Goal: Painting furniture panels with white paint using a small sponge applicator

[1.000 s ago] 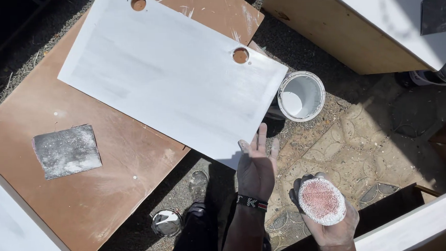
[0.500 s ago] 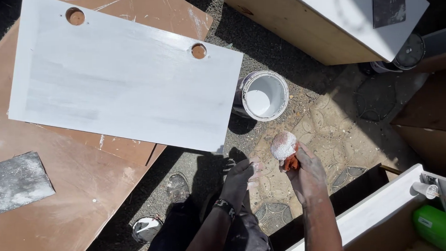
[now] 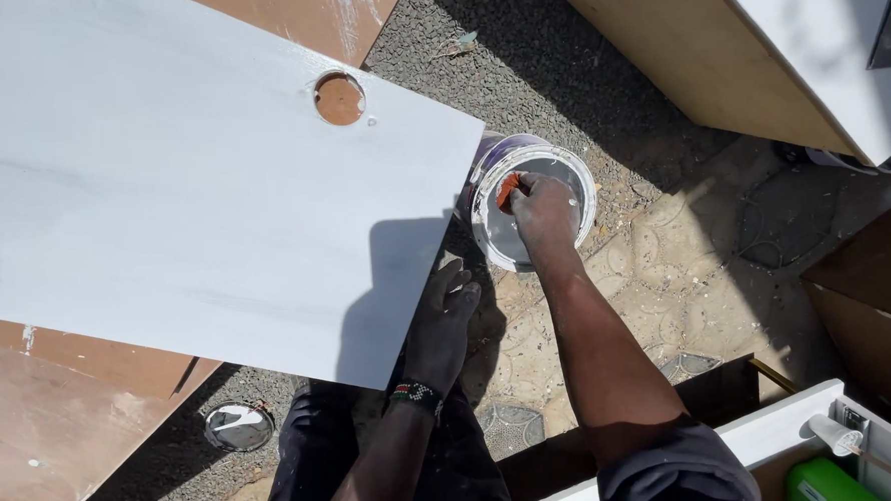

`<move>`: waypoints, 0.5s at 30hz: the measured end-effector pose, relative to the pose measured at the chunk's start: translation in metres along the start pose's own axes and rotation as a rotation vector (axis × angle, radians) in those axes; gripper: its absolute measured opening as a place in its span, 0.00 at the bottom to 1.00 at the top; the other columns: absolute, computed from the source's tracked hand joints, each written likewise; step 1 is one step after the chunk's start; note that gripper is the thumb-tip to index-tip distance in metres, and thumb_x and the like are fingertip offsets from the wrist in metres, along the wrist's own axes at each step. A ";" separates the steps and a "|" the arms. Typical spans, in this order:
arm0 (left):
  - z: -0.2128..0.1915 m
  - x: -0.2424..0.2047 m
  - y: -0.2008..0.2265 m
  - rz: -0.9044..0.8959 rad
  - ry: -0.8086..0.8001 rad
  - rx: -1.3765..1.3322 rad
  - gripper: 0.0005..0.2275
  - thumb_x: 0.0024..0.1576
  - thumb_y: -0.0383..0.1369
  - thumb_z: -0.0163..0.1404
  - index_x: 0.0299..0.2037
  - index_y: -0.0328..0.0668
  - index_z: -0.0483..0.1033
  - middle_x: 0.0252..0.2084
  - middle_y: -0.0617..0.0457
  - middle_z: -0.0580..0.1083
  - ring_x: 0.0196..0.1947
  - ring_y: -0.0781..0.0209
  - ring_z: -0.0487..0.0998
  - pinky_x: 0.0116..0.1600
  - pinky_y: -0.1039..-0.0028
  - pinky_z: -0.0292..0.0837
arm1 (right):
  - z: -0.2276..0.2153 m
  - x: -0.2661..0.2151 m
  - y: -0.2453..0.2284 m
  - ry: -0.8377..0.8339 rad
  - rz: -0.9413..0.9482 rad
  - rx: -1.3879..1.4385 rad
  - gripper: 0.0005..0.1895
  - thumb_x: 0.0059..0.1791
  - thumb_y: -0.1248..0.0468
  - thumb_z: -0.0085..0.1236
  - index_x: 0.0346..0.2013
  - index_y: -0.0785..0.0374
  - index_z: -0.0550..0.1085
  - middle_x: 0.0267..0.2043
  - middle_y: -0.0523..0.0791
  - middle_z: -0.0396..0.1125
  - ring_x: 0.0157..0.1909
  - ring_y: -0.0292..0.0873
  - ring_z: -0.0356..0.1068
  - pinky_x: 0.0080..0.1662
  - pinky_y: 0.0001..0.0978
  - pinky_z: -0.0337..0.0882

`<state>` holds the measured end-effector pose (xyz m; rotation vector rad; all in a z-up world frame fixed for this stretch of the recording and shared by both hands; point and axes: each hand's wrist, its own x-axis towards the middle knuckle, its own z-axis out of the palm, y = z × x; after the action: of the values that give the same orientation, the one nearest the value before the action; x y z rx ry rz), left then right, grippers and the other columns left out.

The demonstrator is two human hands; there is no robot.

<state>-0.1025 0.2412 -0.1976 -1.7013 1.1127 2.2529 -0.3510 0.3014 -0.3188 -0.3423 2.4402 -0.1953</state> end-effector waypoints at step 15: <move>0.023 0.034 -0.036 0.177 -0.005 -0.317 0.32 0.75 0.34 0.58 0.88 0.38 0.62 0.85 0.25 0.67 0.86 0.26 0.61 0.84 0.43 0.70 | 0.048 0.076 0.103 -0.170 0.296 0.248 0.17 0.55 0.63 0.54 0.42 0.60 0.91 0.27 0.56 0.79 0.30 0.58 0.83 0.32 0.50 0.83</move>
<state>-0.1153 0.2701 -0.2419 -1.7636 0.9818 2.6637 -0.3978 0.3747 -0.4238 0.1084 2.2334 -0.3211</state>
